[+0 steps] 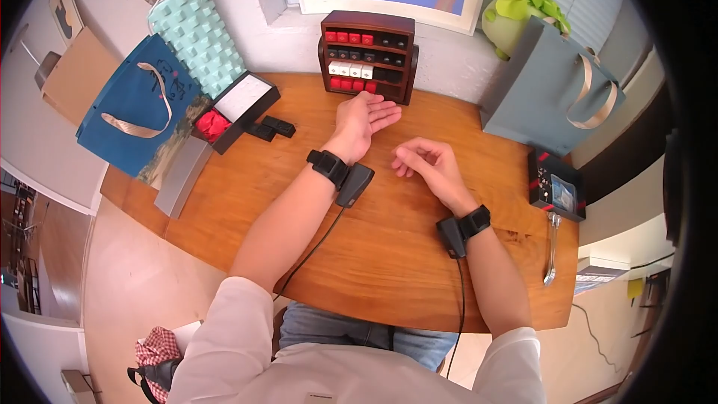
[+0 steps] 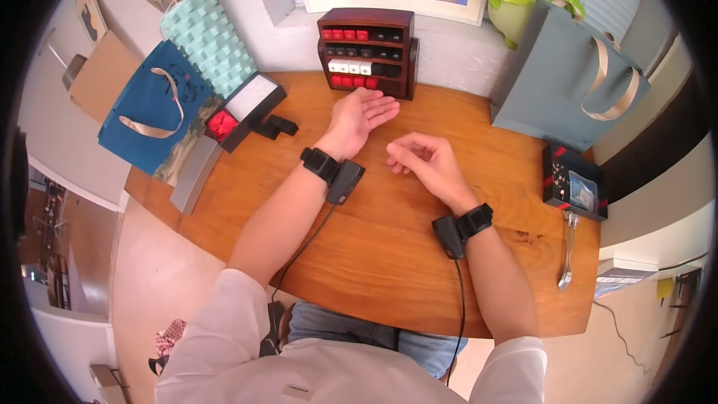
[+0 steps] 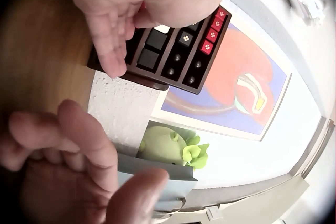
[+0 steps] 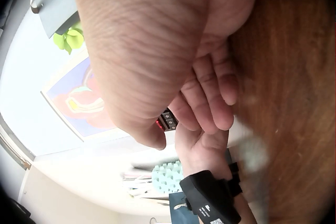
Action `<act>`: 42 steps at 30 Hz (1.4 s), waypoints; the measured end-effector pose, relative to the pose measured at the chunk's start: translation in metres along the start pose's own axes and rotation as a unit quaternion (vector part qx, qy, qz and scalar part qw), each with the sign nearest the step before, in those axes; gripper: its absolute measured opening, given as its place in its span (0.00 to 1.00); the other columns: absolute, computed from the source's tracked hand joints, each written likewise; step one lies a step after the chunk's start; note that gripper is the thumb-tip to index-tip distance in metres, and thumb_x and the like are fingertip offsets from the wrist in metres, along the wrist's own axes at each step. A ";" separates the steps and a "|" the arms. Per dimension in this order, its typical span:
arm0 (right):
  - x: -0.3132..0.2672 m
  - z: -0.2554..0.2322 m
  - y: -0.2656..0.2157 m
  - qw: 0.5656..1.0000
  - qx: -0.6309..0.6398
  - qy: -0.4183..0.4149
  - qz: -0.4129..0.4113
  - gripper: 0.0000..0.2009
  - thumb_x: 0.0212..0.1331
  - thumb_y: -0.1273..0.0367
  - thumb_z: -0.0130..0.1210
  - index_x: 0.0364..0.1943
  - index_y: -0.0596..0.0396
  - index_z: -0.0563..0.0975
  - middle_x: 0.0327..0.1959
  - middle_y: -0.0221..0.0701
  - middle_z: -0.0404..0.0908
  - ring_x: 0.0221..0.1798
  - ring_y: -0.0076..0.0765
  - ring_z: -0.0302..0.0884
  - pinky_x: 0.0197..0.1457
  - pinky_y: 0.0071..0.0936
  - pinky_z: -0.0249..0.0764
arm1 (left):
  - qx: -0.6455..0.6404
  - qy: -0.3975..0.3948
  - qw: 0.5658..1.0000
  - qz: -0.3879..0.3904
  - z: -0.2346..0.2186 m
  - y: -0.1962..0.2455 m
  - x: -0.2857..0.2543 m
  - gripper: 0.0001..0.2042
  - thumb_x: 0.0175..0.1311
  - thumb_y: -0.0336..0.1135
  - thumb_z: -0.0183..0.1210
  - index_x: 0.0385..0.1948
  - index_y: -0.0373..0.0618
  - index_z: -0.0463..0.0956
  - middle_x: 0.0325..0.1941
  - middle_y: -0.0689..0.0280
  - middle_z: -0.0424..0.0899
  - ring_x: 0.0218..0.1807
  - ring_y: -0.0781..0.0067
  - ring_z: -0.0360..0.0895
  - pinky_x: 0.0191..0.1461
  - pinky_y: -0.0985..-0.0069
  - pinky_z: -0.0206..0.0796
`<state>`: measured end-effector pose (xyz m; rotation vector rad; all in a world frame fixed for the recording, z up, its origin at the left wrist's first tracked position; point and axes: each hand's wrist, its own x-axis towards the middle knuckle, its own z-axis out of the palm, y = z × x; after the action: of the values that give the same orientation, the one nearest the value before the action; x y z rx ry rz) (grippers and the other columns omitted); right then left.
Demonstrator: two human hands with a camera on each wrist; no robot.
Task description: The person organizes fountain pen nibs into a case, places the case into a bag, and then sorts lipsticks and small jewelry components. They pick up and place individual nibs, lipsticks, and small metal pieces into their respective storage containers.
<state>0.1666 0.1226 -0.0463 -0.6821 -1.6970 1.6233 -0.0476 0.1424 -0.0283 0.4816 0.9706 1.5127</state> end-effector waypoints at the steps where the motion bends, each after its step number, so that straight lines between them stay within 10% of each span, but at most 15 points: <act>1: 0.000 0.000 0.000 1.000 0.001 0.002 0.001 0.11 0.79 0.65 0.67 0.48 0.60 0.88 0.40 0.31 0.92 0.42 0.23 0.87 0.48 0.24 0.82 | 0.026 -0.002 1.000 -0.006 -0.002 0.002 -0.004 0.19 0.87 0.38 0.50 0.61 0.25 0.72 0.59 0.40 0.85 0.61 0.46 0.89 0.66 0.58 0.86; 5: -0.001 0.000 0.002 1.000 0.000 0.004 -0.003 0.11 0.79 0.64 0.67 0.48 0.60 0.88 0.40 0.31 0.92 0.42 0.23 0.87 0.48 0.24 0.82 | 0.240 -0.051 0.969 0.018 -0.037 0.033 -0.029 0.18 0.86 0.40 0.52 0.58 0.31 0.79 0.50 0.50 0.91 0.47 0.58 0.92 0.49 0.66 0.86; 9: -0.002 0.001 -0.003 1.000 -0.006 0.002 0.002 0.12 0.79 0.63 0.67 0.47 0.60 0.88 0.40 0.31 0.92 0.42 0.23 0.86 0.48 0.24 0.82 | 0.541 0.066 0.817 0.188 -0.082 0.073 -0.046 0.14 0.81 0.37 0.58 0.48 0.36 0.88 0.37 0.63 0.93 0.34 0.70 0.88 0.39 0.71 0.81; 12: -0.003 0.002 -0.003 1.000 -0.008 0.004 0.006 0.13 0.79 0.62 0.68 0.47 0.60 0.88 0.40 0.31 0.92 0.42 0.23 0.86 0.48 0.24 0.82 | 0.606 0.123 0.710 0.337 -0.137 0.091 -0.040 0.12 0.76 0.36 0.64 0.48 0.37 0.89 0.40 0.57 0.94 0.37 0.61 0.90 0.43 0.65 0.82; 14: -0.003 0.001 -0.002 1.000 -0.009 0.005 0.005 0.13 0.79 0.62 0.68 0.48 0.60 0.88 0.40 0.31 0.92 0.42 0.23 0.86 0.48 0.23 0.83 | 0.722 0.165 0.538 0.402 -0.156 0.101 -0.043 0.14 0.71 0.38 0.69 0.49 0.39 0.90 0.47 0.51 0.94 0.48 0.50 0.91 0.54 0.56 0.83; 18: -0.003 0.001 -0.002 1.000 -0.003 0.008 0.012 0.13 0.79 0.62 0.67 0.48 0.61 0.88 0.41 0.31 0.92 0.42 0.23 0.86 0.48 0.23 0.83 | 0.747 0.165 0.580 0.279 -0.160 0.082 -0.063 0.20 0.72 0.47 0.70 0.54 0.39 0.89 0.57 0.47 0.91 0.64 0.41 0.84 0.69 0.51 0.76; 29: -0.002 0.001 -0.003 1.000 -0.006 0.004 0.009 0.13 0.80 0.63 0.67 0.48 0.61 0.88 0.41 0.32 0.92 0.42 0.23 0.86 0.48 0.24 0.83 | 0.720 0.013 0.636 0.276 -0.104 0.063 -0.085 0.19 0.74 0.42 0.70 0.56 0.36 0.88 0.59 0.48 0.92 0.61 0.47 0.88 0.66 0.60 0.78; 38: -0.004 0.004 0.001 1.000 -0.003 0.011 0.016 0.11 0.79 0.64 0.67 0.50 0.60 0.88 0.38 0.28 0.91 0.41 0.22 0.85 0.49 0.23 0.82 | 0.416 -0.097 0.891 0.154 -0.082 0.039 -0.081 0.12 0.80 0.27 0.62 0.58 0.35 0.87 0.60 0.60 0.93 0.63 0.71 0.86 0.70 0.71 0.75; 42: -0.010 0.016 -0.011 0.976 -0.207 -0.013 -0.064 0.26 0.68 0.61 0.77 0.66 0.53 0.83 0.55 0.29 0.87 0.52 0.24 0.83 0.52 0.24 0.82 | 0.413 -0.100 0.886 0.184 -0.093 0.035 -0.076 0.14 0.78 0.24 0.62 0.61 0.36 0.86 0.64 0.60 0.91 0.65 0.71 0.86 0.71 0.71 0.74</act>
<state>0.1617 0.1038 -0.0363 -0.7307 -2.0791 1.2046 -0.1254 0.0444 -0.0353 1.4732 1.3923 1.2708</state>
